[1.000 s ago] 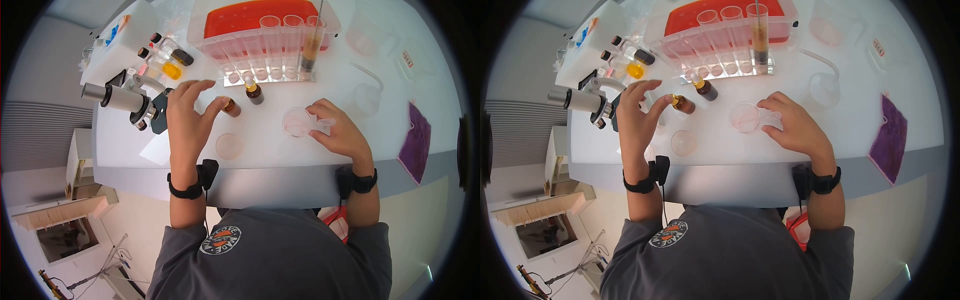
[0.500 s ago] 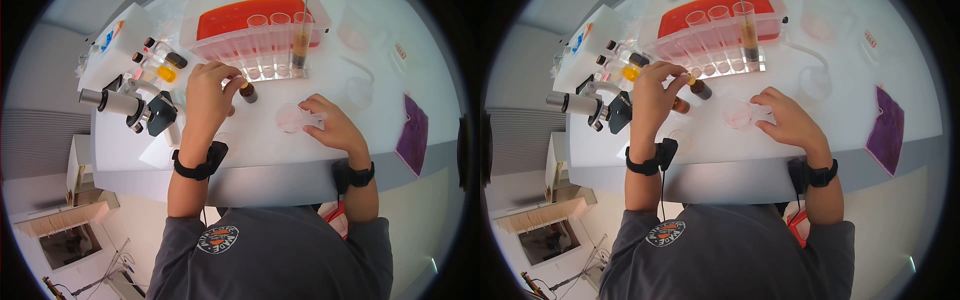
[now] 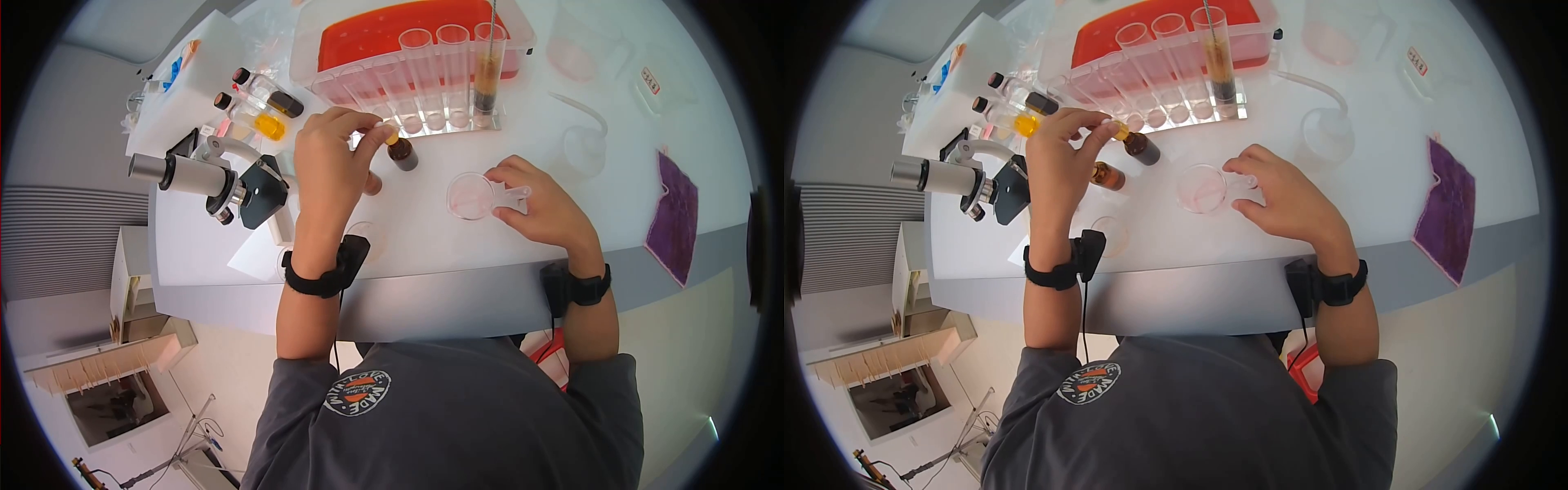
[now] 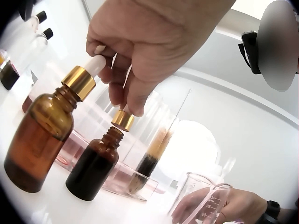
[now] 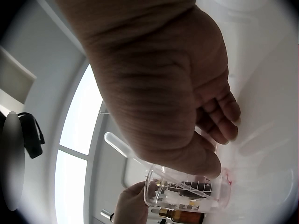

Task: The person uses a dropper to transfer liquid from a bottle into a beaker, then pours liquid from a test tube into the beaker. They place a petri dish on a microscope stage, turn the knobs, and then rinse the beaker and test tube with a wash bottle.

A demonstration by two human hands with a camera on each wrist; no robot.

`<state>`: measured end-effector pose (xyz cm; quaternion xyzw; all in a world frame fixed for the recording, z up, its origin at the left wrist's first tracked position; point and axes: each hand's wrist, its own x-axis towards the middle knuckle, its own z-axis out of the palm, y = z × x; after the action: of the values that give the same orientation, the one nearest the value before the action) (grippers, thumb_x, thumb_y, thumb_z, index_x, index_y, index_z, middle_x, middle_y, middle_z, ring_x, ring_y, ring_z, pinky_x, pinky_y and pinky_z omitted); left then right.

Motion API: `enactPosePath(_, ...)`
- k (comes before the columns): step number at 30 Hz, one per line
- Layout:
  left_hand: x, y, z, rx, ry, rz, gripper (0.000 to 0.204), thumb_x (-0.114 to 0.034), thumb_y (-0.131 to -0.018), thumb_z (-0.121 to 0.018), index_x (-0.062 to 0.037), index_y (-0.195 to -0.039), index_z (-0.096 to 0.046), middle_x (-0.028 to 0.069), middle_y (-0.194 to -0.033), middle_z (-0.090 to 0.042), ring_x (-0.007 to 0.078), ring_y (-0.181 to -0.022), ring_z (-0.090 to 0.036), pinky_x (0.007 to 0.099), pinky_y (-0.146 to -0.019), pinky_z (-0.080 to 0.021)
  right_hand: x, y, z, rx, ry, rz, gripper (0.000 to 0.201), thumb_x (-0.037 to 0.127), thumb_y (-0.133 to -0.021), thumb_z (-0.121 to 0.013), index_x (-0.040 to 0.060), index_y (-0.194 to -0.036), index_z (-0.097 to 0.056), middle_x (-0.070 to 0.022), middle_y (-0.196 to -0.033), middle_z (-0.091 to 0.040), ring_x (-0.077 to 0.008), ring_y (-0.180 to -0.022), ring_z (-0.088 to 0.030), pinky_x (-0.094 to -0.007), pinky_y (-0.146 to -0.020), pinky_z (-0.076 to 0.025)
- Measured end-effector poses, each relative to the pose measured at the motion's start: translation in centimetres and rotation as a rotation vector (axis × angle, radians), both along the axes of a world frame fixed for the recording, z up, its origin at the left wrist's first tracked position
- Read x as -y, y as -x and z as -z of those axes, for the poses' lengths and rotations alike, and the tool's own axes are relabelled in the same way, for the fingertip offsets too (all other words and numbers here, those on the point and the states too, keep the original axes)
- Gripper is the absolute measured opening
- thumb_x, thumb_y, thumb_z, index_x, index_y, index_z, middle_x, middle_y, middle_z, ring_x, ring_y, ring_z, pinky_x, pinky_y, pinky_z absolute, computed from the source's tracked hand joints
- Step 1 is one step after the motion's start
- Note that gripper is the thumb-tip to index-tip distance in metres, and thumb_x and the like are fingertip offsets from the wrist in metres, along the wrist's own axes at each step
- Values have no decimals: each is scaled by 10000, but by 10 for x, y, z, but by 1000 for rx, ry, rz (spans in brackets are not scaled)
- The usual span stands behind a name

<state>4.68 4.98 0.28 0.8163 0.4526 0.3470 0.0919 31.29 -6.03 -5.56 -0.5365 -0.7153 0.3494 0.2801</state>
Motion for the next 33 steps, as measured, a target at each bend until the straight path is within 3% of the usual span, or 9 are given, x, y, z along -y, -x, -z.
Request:
enactPosePath(11, 4, 17, -23, 147, 81, -190, 233, -225, -841, -787, -21, -951, -761, 12, -771, -666, 97, -710, -489, 251, -645, -417, 1, 1, -2, 9, 29, 10, 410, 46, -776, -729, 10, -1164, -603, -119, -1135, -583, -296, -1014, -607, -359, -898, -505)
enactPosePath(14, 7, 19, -30, 171, 159, -259, 262, -258, -827, -795, -16, -919, -752, 66, -809, -713, 143, -723, -555, 286, -663, -463, 1, 1, -2, 9, 33, 13, 409, 48, -778, -728, 10, -1165, -602, -120, -1134, -583, -297, -1017, -608, -362, -897, -504)
enactPosePath(17, 5, 23, -29, 214, 197, -238, 273, -256, -828, -794, -4, -925, -751, 59, -804, -709, 129, -720, -537, 275, -661, -452, 1, 2, -4, 14, 47, 17, 405, 50, -780, -727, 10, -1163, -602, -119, -1132, -584, -295, -1020, -609, -361, -896, -503)
enactPosePath(20, 4, 22, -23, 270, 184, -200, 267, -252, -836, -800, -11, -946, -766, -25, -713, -599, 63, -684, -443, 229, -610, -361, 1, 1, -3, 4, 20, 10, 403, 50, -780, -728, 11, -1161, -603, -115, -1127, -586, -293, -1020, -610, -359, -893, -502)
enactPosePath(29, 5, 22, -20, 202, 170, -210, 262, -249, -844, -794, -12, -951, -764, -17, -730, -617, 67, -678, -447, 228, -615, -365, 1, 1, -2, -9, 19, 8, 402, 42, -777, -729, 8, -1157, -602, -118, -1116, -588, -296, -1005, -615, -361, -884, -503)
enactPosePath(33, 1, 30, -29, 310, 211, -239, 268, -241, -858, -790, 3, -962, -756, -1, -784, -669, 60, -701, -507, 210, -636, -398, 0, 0, 4, -20, -48, -7, 420, 63, -781, -713, 6, -1183, -607, -127, -1091, -565, -313, -949, -602, -365, -821, -503)
